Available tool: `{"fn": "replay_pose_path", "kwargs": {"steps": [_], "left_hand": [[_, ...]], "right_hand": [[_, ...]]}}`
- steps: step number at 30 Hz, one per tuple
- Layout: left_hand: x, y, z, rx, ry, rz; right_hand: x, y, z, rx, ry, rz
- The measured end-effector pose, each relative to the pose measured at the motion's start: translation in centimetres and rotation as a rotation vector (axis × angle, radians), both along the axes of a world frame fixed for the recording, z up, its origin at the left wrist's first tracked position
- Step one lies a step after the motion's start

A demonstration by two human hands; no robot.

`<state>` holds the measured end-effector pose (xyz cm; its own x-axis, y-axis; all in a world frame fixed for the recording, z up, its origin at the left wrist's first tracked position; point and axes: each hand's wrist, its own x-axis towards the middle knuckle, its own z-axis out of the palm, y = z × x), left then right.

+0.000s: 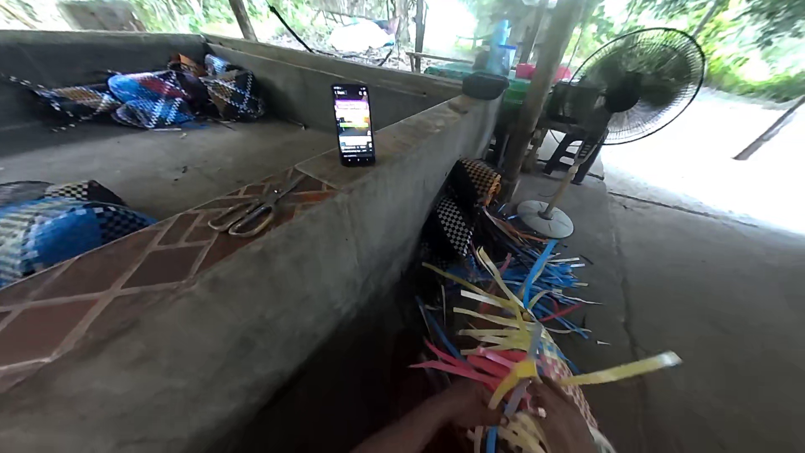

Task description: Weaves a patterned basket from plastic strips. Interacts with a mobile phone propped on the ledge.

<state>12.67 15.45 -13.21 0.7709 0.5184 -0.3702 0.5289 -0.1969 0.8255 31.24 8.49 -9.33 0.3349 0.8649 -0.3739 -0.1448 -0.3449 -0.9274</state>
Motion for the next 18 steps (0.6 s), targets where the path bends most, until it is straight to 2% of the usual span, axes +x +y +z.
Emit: {"fn": "replay_pose_path", "kwargs": {"steps": [2, 6, 8, 12, 18], "left_hand": [[0.0, 0.0, -0.3, 0.009, -0.022, 0.006], [0.1, 0.2, -0.1, 0.041, 0.018, -0.003], [0.4, 0.1, 0.2, 0.038, 0.061, -0.005], [0.4, -0.1, 0.8, 0.035, 0.089, -0.003], [0.8, -0.1, 0.7, 0.077, 0.158, 0.061]], "right_hand": [[0.6, 0.3, 0.8, -0.013, -0.01, 0.052], [2.2, -0.3, 0.9, -0.105, -0.607, 0.585], [2.1, -0.6, -0.3, -0.125, -0.806, 0.753], [1.6, -1.0, -1.7, -0.085, -0.88, 0.83], [1.5, -0.5, -1.4, -0.042, -0.972, 0.829]]}}
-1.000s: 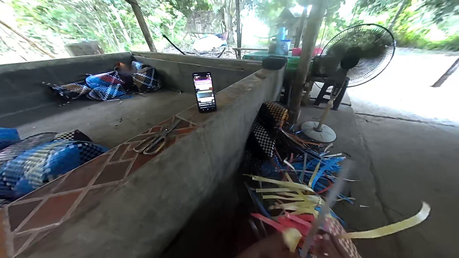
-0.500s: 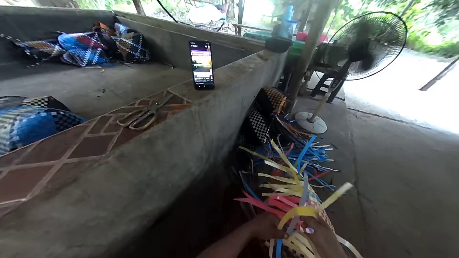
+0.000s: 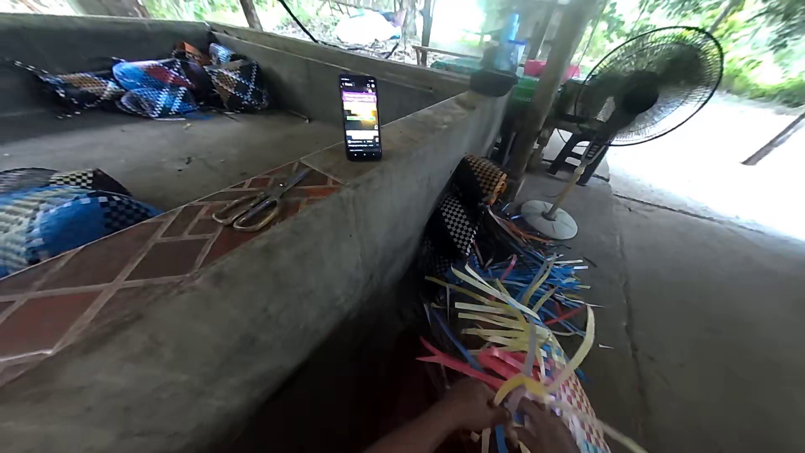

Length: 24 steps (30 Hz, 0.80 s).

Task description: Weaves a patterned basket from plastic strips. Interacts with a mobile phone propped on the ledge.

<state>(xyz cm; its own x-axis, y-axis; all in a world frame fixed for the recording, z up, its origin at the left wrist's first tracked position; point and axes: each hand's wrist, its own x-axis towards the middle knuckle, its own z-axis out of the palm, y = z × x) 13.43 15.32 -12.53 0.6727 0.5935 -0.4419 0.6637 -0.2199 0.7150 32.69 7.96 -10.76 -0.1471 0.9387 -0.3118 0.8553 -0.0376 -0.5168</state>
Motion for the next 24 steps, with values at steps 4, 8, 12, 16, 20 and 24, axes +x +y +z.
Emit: {"fn": "replay_pose_path", "kwargs": {"steps": [4, 8, 12, 16, 20, 24], "left_hand": [[0.4, 0.6, -0.8, -0.003, 0.035, 0.053], [0.5, 0.8, -1.0, 0.018, 0.027, 0.076], [0.3, 0.8, -0.7, 0.011, 0.031, 0.025], [-0.2, -0.1, -1.1, 0.032, -0.071, 0.08], [-1.1, -1.4, -1.3, 0.212, -0.132, 0.121], [-3.4, -4.6, -2.1, 0.712, -0.358, 0.282]], "right_hand": [[-1.5, -1.6, 1.1, 0.156, -0.054, 0.113], [-4.8, -4.2, 4.5, 0.41, 0.28, 0.229], [-3.9, -3.0, 4.4, 0.422, 0.514, 0.15], [-1.8, -0.6, 0.9, 0.321, 0.274, 0.06], [-1.8, 0.8, -0.8, 0.277, 0.283, 0.103], [-2.0, 1.4, -0.6, 0.173, 0.269, 0.062]]}}
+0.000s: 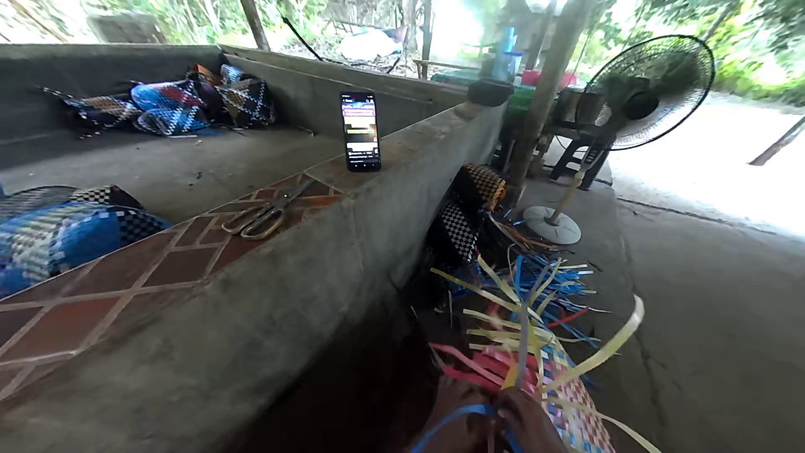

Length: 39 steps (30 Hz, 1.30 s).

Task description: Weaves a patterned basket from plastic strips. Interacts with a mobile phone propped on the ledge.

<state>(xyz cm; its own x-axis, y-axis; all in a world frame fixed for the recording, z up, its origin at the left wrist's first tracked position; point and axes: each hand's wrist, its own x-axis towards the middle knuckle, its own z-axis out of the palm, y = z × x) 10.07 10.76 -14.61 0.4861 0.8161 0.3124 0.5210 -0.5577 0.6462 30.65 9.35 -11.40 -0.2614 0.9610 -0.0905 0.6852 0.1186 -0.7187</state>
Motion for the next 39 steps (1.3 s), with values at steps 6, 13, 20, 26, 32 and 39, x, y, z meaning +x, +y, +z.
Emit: {"fn": "replay_pose_path", "kwargs": {"steps": [6, 13, 20, 26, 32, 39], "left_hand": [[-2.3, -3.9, 3.9, -0.658, -0.367, -0.087], [1.4, 0.4, 1.9, -0.121, -0.004, -0.049], [1.8, 3.8, 2.1, -0.588, 0.122, -0.102], [0.7, 4.9, 1.2, -0.583, 0.13, -0.251], [0.1, 4.9, 1.7, -0.635, 0.118, -0.31], [-0.1, 4.1, 2.4, -0.603, 0.148, -0.366]], "right_hand": [[-0.7, 0.8, -0.5, -0.036, -0.07, -0.039], [-2.0, 0.5, 0.4, -0.153, -0.199, -0.098], [-0.9, -0.6, 0.3, 0.08, 0.125, -0.187], [-2.1, -1.9, 2.2, -0.355, 0.512, -0.38], [-2.0, -1.5, 0.5, -0.509, 0.17, -0.07], [-2.3, 0.1, 0.5, -0.26, 0.191, -0.262]]}}
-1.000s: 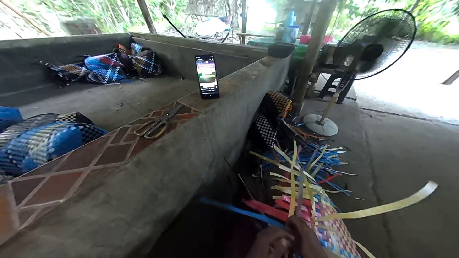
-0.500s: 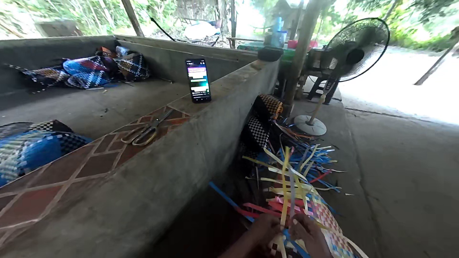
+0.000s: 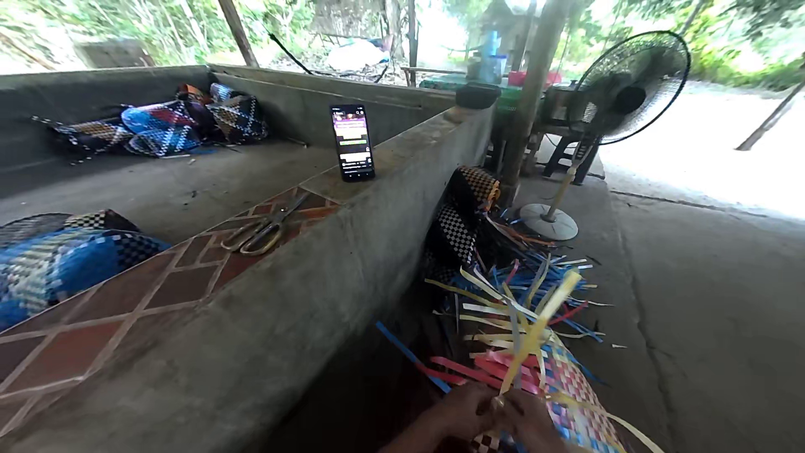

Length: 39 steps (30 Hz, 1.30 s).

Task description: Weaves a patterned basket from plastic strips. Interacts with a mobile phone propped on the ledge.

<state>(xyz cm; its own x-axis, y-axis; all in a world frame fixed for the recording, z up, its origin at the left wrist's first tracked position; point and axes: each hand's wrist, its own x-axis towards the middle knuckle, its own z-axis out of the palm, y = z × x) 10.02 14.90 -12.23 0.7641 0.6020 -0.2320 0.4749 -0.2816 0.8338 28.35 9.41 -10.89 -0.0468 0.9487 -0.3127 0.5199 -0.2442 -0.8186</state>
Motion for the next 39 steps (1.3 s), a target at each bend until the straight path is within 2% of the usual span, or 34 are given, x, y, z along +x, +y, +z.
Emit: {"fn": "replay_pose_path", "kwargs": {"steps": [3, 5, 8, 11, 14, 17, 20, 22, 25, 27, 29, 32, 34, 37, 39], "left_hand": [[-0.1, 0.1, -0.8, 0.084, -0.01, -0.021], [0.1, 0.4, -1.4, 0.101, 0.002, -0.045], [0.7, 0.4, -1.0, 0.091, 0.04, -0.082], [1.0, 0.1, -0.9, 0.1, 0.059, -0.019], [1.3, -0.3, -0.7, 0.073, 0.102, 0.074], [1.7, -0.7, -0.7, 0.124, 0.102, 0.104], [1.7, -1.0, -0.8, 0.161, 0.074, 0.093], [1.3, -0.4, -0.9, 0.118, 0.037, 0.064], [0.6, 0.5, -1.3, -0.007, -0.009, 0.027], [1.0, 0.7, -1.0, -0.094, 0.023, 0.071], [1.4, 0.6, -1.0, -0.09, 0.059, 0.107], [1.8, 0.3, -1.5, -0.065, 0.076, 0.137], [2.0, 0.4, -1.3, -0.074, 0.066, 0.115], [1.9, 0.6, -0.8, -0.062, 0.037, 0.011], [2.2, 0.9, -0.3, 0.013, 0.102, -0.093]], "right_hand": [[0.2, -1.6, 0.8, 0.098, -0.076, 0.007], [1.3, -2.6, -0.5, 0.146, -0.145, 0.057], [2.6, -2.9, -2.2, 0.081, -0.272, 0.083], [2.6, -1.9, -1.2, 0.022, -0.473, 0.117], [2.3, -1.4, 0.0, 0.122, -0.634, 0.118], [1.2, -0.9, 0.4, 0.238, -0.542, 0.099], [0.6, -0.6, -1.0, 0.259, -0.165, -0.023], [0.5, -1.3, -1.9, 0.381, 0.022, -0.103], [0.6, -2.9, -3.5, 0.675, -0.011, 0.029], [1.4, -3.5, -5.1, 0.803, -0.111, 0.169], [2.2, -3.6, -6.0, 0.864, -0.205, 0.246], [2.7, -3.9, -6.4, 0.87, -0.269, 0.242], [2.9, -3.5, -6.1, 0.82, -0.216, 0.191], [2.4, -2.3, -4.4, 0.744, -0.158, 0.089], [1.7, -1.6, -4.0, 0.661, -0.108, 0.001]]}}
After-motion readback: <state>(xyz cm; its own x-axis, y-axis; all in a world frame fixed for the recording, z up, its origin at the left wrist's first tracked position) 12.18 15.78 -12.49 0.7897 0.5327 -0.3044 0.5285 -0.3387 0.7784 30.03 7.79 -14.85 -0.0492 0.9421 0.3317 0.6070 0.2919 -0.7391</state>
